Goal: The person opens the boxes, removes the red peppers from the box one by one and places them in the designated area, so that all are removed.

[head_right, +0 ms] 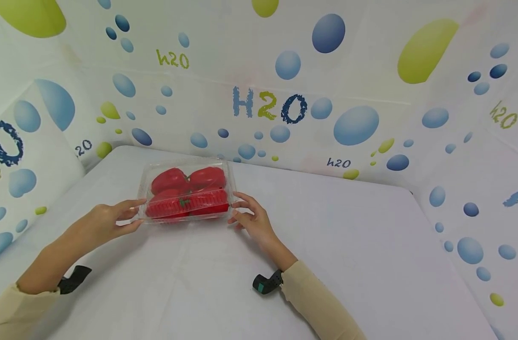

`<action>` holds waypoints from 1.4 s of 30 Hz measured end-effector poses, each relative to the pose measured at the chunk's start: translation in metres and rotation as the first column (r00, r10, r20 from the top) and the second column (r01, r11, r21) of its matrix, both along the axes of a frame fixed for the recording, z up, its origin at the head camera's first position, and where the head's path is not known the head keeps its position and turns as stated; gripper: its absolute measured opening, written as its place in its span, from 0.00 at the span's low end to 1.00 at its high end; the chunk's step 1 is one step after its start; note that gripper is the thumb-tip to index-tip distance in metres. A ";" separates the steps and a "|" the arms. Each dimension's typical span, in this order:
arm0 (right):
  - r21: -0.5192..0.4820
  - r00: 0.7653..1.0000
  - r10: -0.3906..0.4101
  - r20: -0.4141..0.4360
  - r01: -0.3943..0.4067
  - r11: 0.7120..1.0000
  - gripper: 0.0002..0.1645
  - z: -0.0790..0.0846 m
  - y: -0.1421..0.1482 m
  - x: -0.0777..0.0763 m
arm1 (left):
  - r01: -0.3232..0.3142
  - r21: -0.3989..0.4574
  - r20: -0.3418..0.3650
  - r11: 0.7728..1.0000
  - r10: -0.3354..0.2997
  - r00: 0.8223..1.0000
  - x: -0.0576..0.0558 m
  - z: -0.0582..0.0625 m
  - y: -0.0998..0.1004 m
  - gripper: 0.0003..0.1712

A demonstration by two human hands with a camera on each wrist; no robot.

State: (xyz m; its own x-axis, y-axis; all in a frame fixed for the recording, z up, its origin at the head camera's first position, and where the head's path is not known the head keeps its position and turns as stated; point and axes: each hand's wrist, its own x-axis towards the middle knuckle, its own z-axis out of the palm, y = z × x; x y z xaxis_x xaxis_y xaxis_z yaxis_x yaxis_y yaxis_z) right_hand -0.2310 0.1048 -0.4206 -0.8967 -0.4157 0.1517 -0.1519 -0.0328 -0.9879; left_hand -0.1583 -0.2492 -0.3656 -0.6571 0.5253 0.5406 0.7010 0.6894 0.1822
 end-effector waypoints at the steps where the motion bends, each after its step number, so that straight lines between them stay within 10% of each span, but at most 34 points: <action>1: 0.003 1.000 -0.002 -0.001 0.002 1.000 0.30 0.000 0.000 0.000 | -0.001 -0.002 0.012 1.000 0.001 1.000 0.001 0.001 0.000 0.30; 5: 0.017 1.000 -0.018 0.006 0.018 1.000 0.29 -0.001 0.000 -0.001 | 0.000 0.002 0.033 1.000 0.000 0.999 0.001 0.002 -0.002 0.29; 13: 0.002 0.999 -0.018 0.026 0.018 1.000 0.28 -0.003 0.000 -0.001 | -0.081 -0.016 -0.205 0.997 0.076 0.976 -0.004 -0.007 -0.002 0.39; 18: 0.008 0.999 -0.019 0.046 0.019 1.000 0.28 -0.002 -0.002 0.001 | -0.138 0.028 -0.222 0.990 0.141 0.965 -0.004 -0.009 -0.002 0.40; 24: 0.011 0.997 -0.027 0.067 0.027 1.000 0.27 -0.002 -0.002 0.001 | -0.258 0.051 -0.053 0.965 0.260 0.964 -0.002 -0.008 -0.003 0.38; 29: 0.039 0.997 -0.030 0.071 0.027 0.999 0.25 -0.002 -0.002 0.001 | -0.397 0.036 0.129 0.917 0.390 0.912 0.000 -0.005 -0.001 0.63; 37: 0.056 0.997 -0.038 0.070 0.034 0.998 0.26 -0.001 -0.002 0.001 | -0.389 0.079 0.159 0.918 0.373 0.914 -0.003 -0.009 -0.004 0.63; 42: 0.055 0.996 -0.048 0.075 0.044 0.997 0.26 -0.001 -0.002 0.001 | -0.394 0.095 0.402 0.914 0.327 0.855 -0.004 -0.006 -0.007 0.54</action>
State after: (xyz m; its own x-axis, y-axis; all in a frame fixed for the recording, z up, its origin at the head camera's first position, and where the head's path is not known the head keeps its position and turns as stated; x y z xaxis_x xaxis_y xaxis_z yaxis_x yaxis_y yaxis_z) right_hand -0.2302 0.1031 -0.4215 -0.9232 -0.3794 0.0611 -0.0765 0.0257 -0.9967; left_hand -0.1619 -0.2558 -0.3720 -0.9510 0.1359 0.2778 0.2666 0.8156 0.5135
